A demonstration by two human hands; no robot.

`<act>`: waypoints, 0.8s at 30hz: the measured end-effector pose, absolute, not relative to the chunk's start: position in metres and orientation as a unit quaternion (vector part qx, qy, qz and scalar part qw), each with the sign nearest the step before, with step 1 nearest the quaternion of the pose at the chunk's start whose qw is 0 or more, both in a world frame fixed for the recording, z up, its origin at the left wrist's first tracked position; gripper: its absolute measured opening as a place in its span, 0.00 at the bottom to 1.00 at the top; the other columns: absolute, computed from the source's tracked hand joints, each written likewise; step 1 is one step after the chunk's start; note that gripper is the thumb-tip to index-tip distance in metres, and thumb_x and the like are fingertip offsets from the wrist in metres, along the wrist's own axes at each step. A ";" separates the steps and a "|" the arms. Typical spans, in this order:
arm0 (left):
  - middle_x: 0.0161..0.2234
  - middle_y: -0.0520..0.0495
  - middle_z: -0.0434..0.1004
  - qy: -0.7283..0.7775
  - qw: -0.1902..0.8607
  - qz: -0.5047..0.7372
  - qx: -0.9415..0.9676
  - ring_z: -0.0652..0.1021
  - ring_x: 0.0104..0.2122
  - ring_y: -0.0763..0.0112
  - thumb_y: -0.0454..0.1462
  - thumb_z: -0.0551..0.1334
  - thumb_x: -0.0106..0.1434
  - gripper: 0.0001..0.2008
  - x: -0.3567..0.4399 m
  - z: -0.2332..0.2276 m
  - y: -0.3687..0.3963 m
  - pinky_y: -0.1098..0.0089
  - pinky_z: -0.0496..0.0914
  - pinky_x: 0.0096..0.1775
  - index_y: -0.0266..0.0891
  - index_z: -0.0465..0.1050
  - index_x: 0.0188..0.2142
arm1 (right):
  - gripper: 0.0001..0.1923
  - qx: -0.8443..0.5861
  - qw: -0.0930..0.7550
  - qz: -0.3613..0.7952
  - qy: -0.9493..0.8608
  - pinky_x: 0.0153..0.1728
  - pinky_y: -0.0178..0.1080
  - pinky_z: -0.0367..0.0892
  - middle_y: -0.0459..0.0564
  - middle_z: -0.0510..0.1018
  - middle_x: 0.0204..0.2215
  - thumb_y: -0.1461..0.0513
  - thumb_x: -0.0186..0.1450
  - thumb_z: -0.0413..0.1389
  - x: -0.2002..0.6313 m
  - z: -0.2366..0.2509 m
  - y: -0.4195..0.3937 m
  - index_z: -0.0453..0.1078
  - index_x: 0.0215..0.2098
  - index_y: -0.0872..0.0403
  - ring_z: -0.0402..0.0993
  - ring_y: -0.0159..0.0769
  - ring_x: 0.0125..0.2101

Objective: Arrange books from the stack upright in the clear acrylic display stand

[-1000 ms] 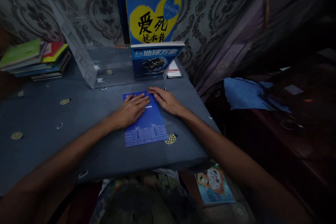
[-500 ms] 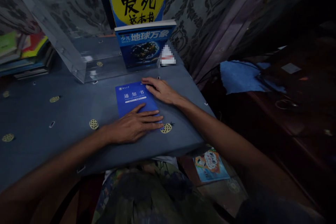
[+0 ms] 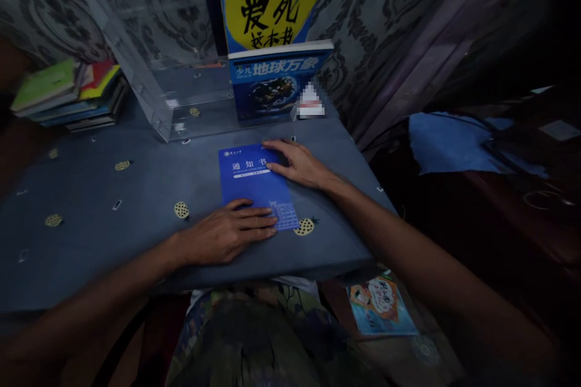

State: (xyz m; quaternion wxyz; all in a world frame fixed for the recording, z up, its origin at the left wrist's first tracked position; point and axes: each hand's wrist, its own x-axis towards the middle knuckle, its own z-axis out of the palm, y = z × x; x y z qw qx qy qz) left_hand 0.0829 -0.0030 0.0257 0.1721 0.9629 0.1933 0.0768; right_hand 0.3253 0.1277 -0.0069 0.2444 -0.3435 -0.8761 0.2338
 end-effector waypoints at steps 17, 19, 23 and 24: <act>0.63 0.43 0.71 0.336 0.129 0.117 0.926 0.71 0.63 0.62 0.38 0.52 0.73 0.21 0.020 0.025 0.012 0.52 0.61 0.63 0.46 0.67 0.63 | 0.27 -0.360 0.239 0.233 -0.871 0.66 0.62 0.56 0.55 0.72 0.62 0.54 0.68 0.57 0.324 -0.012 0.129 0.64 0.64 0.50 0.67 0.49 0.63; 0.63 0.41 0.70 0.365 0.115 0.115 0.917 0.71 0.62 0.59 0.40 0.52 0.74 0.21 0.019 0.024 0.032 0.50 0.61 0.63 0.43 0.68 0.63 | 0.27 -0.359 0.238 0.230 -0.873 0.65 0.62 0.56 0.56 0.72 0.62 0.55 0.68 0.57 0.324 -0.010 0.128 0.64 0.63 0.51 0.67 0.49 0.63; 0.64 0.38 0.69 0.414 0.086 0.112 0.899 0.69 0.64 0.56 0.44 0.52 0.74 0.22 0.026 0.021 0.064 0.46 0.59 0.63 0.40 0.69 0.62 | 0.27 -0.357 0.230 0.226 -0.877 0.66 0.62 0.54 0.56 0.71 0.63 0.56 0.68 0.57 0.322 -0.008 0.126 0.64 0.63 0.51 0.66 0.49 0.64; 0.64 0.38 0.69 0.422 0.078 0.113 0.896 0.69 0.64 0.56 0.44 0.52 0.73 0.22 0.031 0.021 0.069 0.45 0.58 0.63 0.40 0.69 0.62 | 0.27 -0.355 0.228 0.226 -0.878 0.66 0.63 0.53 0.56 0.71 0.63 0.57 0.68 0.57 0.322 -0.008 0.127 0.63 0.64 0.51 0.65 0.49 0.64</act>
